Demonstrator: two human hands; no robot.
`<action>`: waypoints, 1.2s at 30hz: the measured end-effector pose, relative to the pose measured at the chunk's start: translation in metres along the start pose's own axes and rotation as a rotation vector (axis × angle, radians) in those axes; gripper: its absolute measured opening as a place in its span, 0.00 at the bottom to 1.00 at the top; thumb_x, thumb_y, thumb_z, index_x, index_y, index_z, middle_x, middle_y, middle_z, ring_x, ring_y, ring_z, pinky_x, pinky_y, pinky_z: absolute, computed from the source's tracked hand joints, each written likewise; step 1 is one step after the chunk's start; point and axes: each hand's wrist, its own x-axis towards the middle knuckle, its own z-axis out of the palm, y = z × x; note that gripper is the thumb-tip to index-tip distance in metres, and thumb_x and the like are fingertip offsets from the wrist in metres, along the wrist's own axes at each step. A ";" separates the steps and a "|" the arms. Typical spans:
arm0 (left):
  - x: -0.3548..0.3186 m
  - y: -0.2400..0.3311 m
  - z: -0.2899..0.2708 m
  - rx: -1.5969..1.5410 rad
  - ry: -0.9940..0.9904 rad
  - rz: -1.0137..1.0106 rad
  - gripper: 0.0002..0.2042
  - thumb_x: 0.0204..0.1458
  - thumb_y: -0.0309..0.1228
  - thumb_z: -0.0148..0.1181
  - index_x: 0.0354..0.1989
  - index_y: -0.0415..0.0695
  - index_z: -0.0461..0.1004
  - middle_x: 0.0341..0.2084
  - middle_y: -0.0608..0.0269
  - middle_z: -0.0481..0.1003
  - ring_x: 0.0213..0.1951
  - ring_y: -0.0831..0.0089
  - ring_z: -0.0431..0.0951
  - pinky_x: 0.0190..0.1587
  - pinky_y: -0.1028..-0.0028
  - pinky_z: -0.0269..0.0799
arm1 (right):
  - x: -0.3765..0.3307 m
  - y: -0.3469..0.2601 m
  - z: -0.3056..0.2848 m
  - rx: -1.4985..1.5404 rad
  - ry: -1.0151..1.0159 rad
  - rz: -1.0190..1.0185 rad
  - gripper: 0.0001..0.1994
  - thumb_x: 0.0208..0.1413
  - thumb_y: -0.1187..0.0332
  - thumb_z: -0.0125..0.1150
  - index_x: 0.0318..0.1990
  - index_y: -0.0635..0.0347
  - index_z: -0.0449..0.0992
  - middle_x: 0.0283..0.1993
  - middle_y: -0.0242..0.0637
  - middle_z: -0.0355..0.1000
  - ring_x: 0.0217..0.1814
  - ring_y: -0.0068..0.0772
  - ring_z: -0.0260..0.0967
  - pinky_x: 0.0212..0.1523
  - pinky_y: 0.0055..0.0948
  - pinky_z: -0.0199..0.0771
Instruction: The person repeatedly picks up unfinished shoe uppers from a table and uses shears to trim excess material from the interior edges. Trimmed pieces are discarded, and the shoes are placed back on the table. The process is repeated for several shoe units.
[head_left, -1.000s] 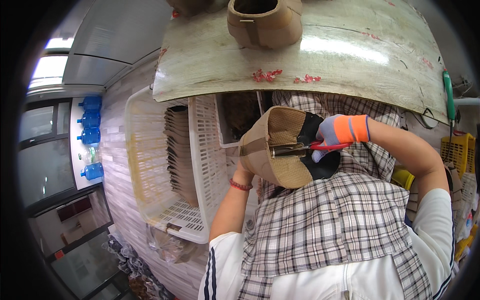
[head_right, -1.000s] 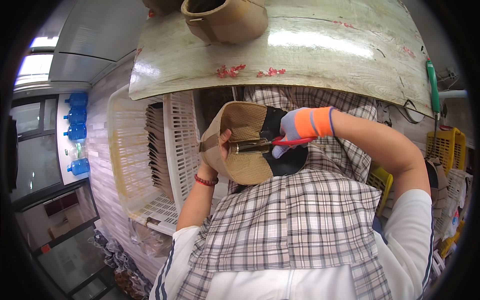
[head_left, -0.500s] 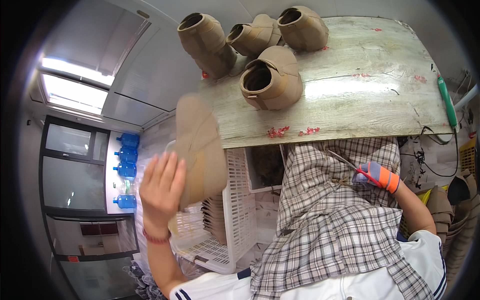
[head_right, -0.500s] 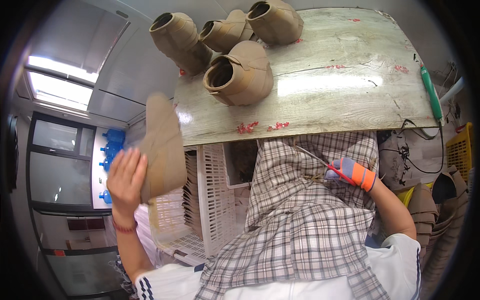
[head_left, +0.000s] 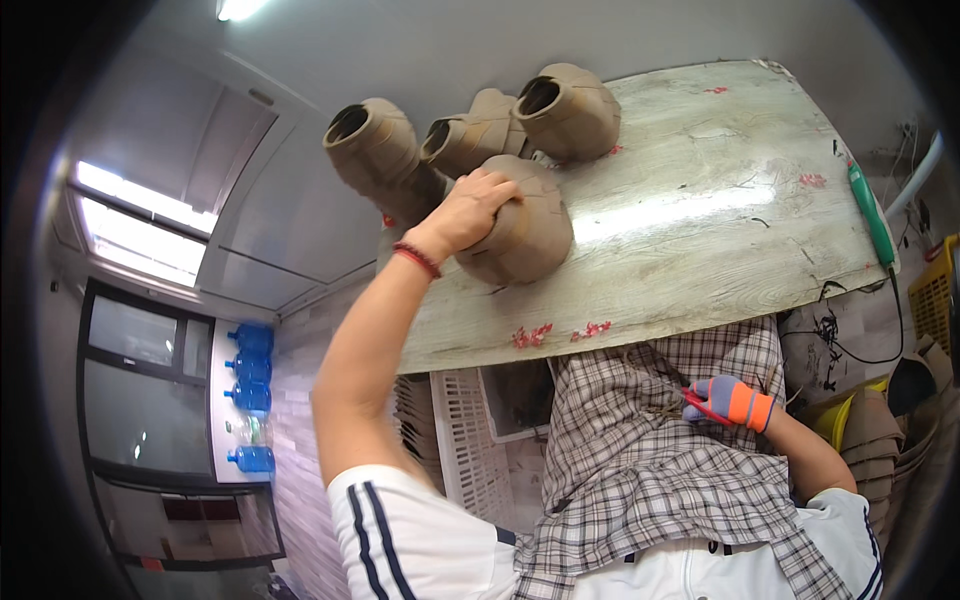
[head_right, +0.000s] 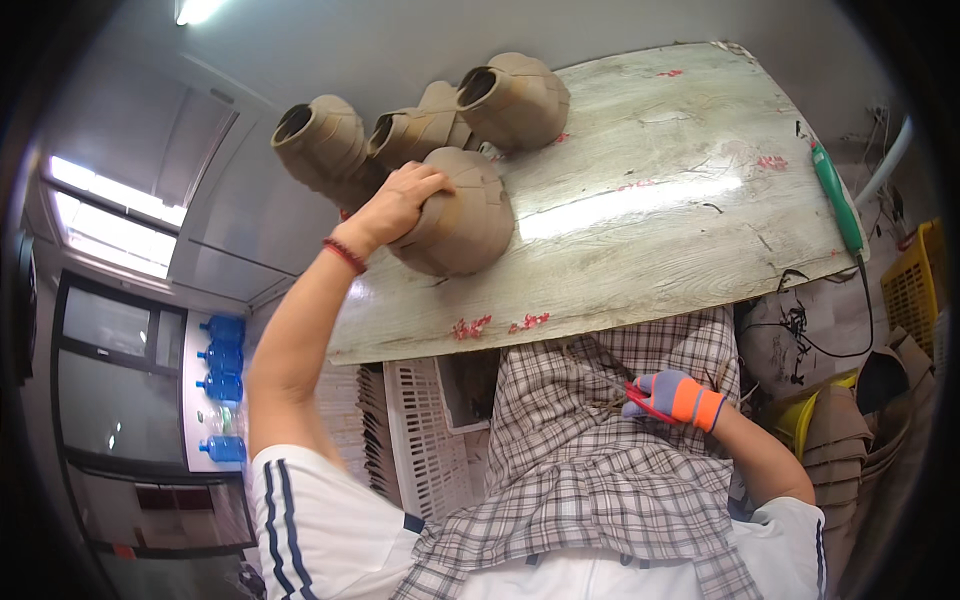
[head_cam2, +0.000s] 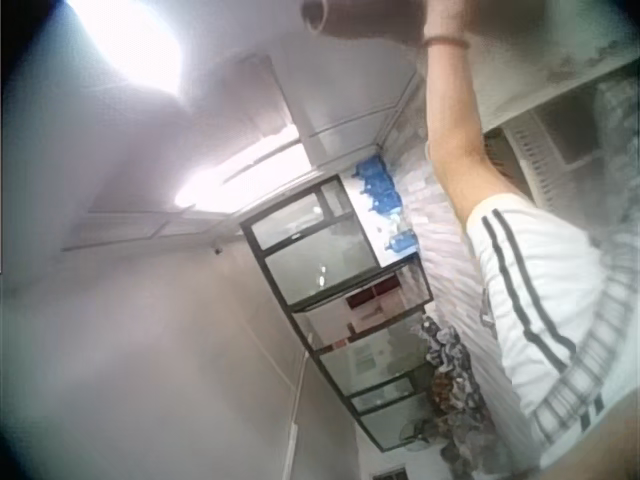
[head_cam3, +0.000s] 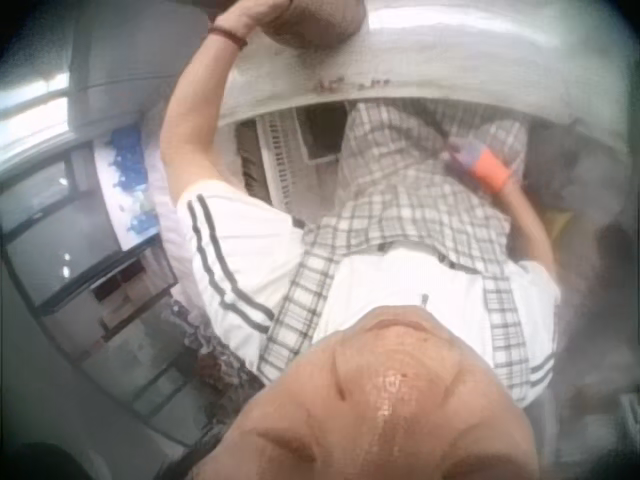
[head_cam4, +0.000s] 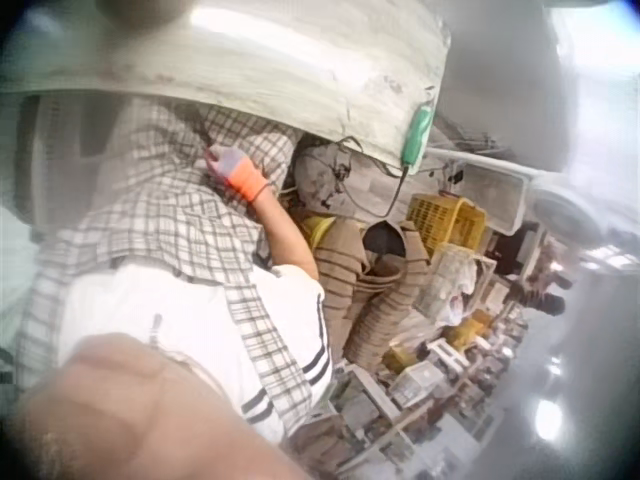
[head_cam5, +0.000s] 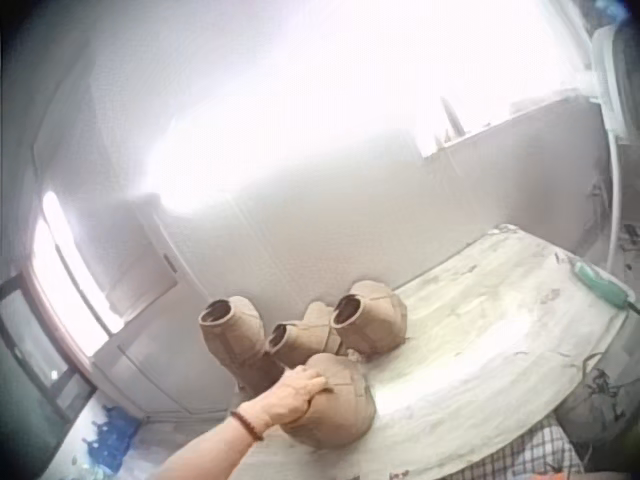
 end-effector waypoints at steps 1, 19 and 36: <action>0.004 -0.007 -0.014 -0.257 -0.072 -0.039 0.18 0.51 0.21 0.50 0.49 0.46 0.77 0.55 0.56 0.73 0.62 0.58 0.68 0.64 0.65 0.64 | -0.004 -0.006 -0.004 0.049 -0.014 0.010 0.35 0.46 0.31 0.64 0.44 0.56 0.78 0.33 0.45 0.78 0.37 0.47 0.77 0.38 0.38 0.73; 0.159 0.008 -0.076 -0.145 1.020 -0.165 0.14 0.43 0.41 0.70 0.28 0.42 0.83 0.53 0.50 0.75 0.61 0.55 0.66 0.64 0.59 0.58 | -0.011 -0.023 -0.004 0.110 0.071 -0.041 0.31 0.49 0.37 0.67 0.46 0.57 0.78 0.35 0.44 0.79 0.37 0.46 0.78 0.39 0.35 0.75; -0.257 0.265 0.194 -2.596 0.854 -1.178 0.19 0.60 0.36 0.49 0.55 0.36 0.70 0.55 0.50 0.73 0.59 0.56 0.70 0.63 0.55 0.64 | -0.030 -0.096 -0.044 -0.399 0.486 -0.426 0.18 0.40 0.73 0.69 0.41 0.61 0.73 0.42 0.45 0.72 0.44 0.51 0.69 0.45 0.42 0.71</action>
